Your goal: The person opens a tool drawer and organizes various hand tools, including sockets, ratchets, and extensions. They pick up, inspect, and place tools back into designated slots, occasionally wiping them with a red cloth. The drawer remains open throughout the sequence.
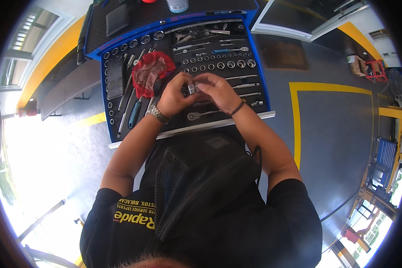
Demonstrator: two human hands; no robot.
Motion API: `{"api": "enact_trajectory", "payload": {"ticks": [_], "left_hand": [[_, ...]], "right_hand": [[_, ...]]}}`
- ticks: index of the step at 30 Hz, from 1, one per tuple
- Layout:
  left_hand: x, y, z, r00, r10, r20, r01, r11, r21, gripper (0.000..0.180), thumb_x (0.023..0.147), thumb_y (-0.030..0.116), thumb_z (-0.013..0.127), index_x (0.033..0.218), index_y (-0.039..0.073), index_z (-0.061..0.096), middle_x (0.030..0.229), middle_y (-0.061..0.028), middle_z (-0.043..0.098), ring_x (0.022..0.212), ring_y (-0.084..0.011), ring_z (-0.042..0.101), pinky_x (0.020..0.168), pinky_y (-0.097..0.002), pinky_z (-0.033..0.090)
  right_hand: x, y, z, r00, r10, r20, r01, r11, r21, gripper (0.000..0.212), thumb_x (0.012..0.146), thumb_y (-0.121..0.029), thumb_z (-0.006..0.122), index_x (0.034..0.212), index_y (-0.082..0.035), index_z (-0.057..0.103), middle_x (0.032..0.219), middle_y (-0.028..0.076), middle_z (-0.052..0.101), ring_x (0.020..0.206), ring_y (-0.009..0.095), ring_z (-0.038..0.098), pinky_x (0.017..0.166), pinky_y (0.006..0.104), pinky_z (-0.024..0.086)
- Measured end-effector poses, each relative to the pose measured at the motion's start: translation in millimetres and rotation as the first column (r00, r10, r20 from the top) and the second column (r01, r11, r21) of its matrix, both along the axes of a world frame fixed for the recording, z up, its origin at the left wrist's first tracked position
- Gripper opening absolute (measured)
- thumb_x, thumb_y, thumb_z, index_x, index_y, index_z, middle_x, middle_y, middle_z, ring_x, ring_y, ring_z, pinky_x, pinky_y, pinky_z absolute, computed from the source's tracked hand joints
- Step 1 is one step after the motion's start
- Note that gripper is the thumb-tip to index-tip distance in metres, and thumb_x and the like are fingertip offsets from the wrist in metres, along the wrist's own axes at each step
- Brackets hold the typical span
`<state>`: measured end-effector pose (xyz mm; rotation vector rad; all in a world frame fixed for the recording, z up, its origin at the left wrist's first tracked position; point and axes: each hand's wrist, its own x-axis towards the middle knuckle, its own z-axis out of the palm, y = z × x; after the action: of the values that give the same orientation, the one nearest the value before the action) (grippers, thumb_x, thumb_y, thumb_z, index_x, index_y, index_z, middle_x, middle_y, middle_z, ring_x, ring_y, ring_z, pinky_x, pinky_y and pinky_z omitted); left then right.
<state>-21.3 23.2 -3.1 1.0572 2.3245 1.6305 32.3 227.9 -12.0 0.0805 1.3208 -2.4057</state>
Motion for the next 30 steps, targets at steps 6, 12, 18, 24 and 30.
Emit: {"api": "enact_trajectory", "payload": {"ticks": [6,12,18,24,30], "left_hand": [[-2,-4,-2,0.999,-0.029,0.036,0.028,0.999,0.015,0.034,0.075,0.007,0.079,0.101,0.004,0.058,0.107,-0.0115,0.064,0.097,-0.0243,0.064,0.087,-0.035,0.052],[-3,-9,-2,0.996,-0.082,0.031,0.081,0.996,0.03,0.034,0.074,0.008,0.082,0.099,0.004,0.059,0.102,-0.0095,0.064,0.092,-0.0231,0.064,0.083,-0.034,0.052],[-3,-11,0,0.994,-0.108,0.029,0.108,0.994,-0.003,0.035,0.073,0.01,0.085,0.097,0.004,0.061,0.097,-0.0077,0.063,0.087,-0.0211,0.064,0.077,-0.0328,0.053],[-4,-10,5,0.995,-0.099,-0.002,0.099,0.995,0.007,0.037,0.075,0.011,0.082,0.103,0.004,0.058,0.103,-0.0093,0.061,0.092,-0.0222,0.062,0.083,-0.0342,0.051],[-45,-19,-4,0.927,0.226,-0.3,-0.267,0.958,-0.102,0.032,0.081,0.013,0.075,0.106,0.003,0.059,0.109,-0.0152,0.062,0.102,-0.0351,0.063,0.087,-0.0424,0.052]], "right_hand": [[2,1,-1,0.996,0.032,-0.082,-0.027,0.997,0.067,0.029,0.104,-0.009,0.058,0.132,-0.002,0.057,0.118,0.008,0.067,0.107,0.016,0.068,0.096,0.0333,0.058],[3,1,4,0.973,0.092,-0.213,-0.056,0.984,0.167,0.044,0.104,-0.007,0.056,0.146,-0.003,0.047,0.129,0.009,0.062,0.113,0.016,0.065,0.099,0.0334,0.057],[4,5,5,0.958,0.162,-0.236,-0.096,0.959,0.268,0.05,0.104,-0.006,0.054,0.152,-0.004,0.041,0.13,0.01,0.062,0.114,0.015,0.064,0.097,0.0324,0.056],[4,2,4,0.974,0.084,-0.212,-0.032,0.971,0.239,0.04,0.103,-0.008,0.056,0.142,-0.002,0.048,0.117,0.011,0.067,0.105,0.016,0.067,0.093,0.0325,0.058],[-4,6,9,0.989,-0.096,-0.114,0.117,0.975,0.191,0.021,0.103,-0.009,0.055,0.123,-0.002,0.056,0.106,0.014,0.071,0.093,0.022,0.072,0.086,0.0339,0.059]]}}
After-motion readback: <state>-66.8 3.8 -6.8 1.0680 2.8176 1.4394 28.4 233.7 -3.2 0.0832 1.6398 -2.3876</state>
